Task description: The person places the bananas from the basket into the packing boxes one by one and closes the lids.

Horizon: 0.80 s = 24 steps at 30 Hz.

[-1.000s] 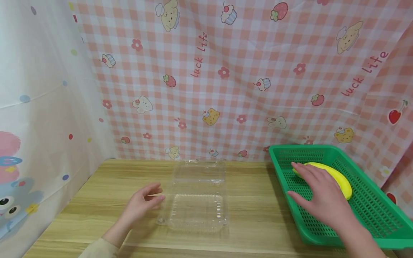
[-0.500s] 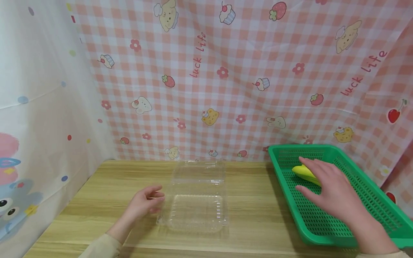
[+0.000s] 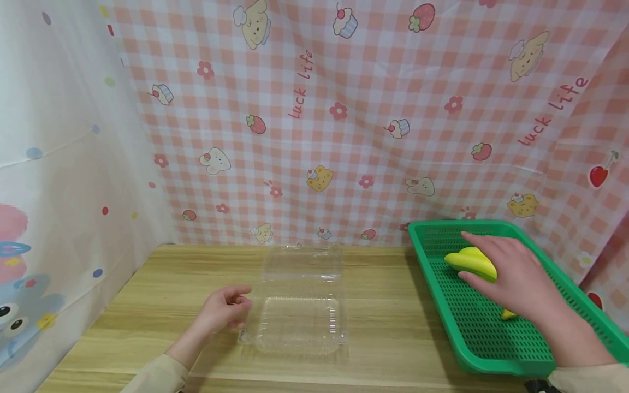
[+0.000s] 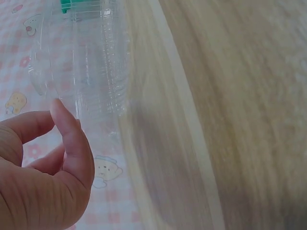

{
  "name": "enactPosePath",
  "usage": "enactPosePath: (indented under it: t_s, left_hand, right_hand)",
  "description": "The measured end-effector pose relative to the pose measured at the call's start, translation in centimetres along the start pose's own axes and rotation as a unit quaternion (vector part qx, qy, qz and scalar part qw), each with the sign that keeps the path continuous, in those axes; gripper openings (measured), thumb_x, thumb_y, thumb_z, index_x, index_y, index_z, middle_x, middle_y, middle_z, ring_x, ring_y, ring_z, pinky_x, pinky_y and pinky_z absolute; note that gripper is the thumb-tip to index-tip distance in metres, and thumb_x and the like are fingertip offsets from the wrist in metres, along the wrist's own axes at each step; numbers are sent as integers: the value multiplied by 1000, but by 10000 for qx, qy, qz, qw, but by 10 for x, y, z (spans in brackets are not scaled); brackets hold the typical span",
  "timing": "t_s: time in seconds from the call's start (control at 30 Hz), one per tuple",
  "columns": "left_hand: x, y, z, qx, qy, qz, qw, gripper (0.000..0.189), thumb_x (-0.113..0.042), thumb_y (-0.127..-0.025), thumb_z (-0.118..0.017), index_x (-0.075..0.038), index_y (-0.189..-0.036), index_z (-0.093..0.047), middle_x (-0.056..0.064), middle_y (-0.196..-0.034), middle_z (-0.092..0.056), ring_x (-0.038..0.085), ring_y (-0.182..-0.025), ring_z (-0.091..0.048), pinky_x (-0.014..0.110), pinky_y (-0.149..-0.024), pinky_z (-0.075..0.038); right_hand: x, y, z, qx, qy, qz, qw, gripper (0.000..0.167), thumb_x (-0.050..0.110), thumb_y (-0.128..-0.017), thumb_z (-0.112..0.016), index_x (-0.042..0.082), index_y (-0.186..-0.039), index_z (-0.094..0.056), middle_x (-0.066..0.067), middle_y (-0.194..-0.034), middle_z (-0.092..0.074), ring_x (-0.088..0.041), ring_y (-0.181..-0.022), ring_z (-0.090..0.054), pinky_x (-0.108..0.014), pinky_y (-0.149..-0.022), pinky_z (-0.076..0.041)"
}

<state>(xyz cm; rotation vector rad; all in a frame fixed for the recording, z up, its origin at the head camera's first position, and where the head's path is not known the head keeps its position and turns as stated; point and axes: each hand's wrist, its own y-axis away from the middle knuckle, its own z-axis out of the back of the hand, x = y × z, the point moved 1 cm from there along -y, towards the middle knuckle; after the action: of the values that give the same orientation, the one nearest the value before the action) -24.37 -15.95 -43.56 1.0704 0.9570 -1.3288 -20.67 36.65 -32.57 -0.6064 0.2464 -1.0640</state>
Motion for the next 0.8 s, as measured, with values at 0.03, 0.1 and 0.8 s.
enactPosePath:
  t_s: [0.03, 0.1, 0.8]
  left_hand:
    - [0, 0, 0, 14, 1, 9, 10000, 41, 6, -89, -67, 12, -128, -56, 12, -91, -60, 17, -71, -57, 31, -56, -59]
    - [0, 0, 0, 38, 21, 31, 10000, 42, 6, -89, -67, 13, -129, -55, 12, -91, -60, 17, -70, -56, 30, -55, -58]
    - [3, -3, 0, 103, 87, 90, 9999, 45, 6, -89, -66, 12, -132, -53, 11, -89, -58, 17, -66, -55, 27, -49, -56]
  right_hand:
    - [-1, -1, 0, -3, 27, 6, 10000, 74, 19, -74, -87, 2, -138, -53, -27, -118, -61, -49, -106, -50, -66, -83, -40]
    - [-4, -3, 1, -26, 73, 48, 10000, 72, 18, -73, -88, 1, -134, -55, -26, -116, -62, -48, -104, -51, -65, -80, -41]
    - [-34, -31, 0, 389, 808, 110, 9959, 62, 23, -74, -87, -3, -124, -60, -27, -107, -64, -47, -94, -57, -64, -77, -45]
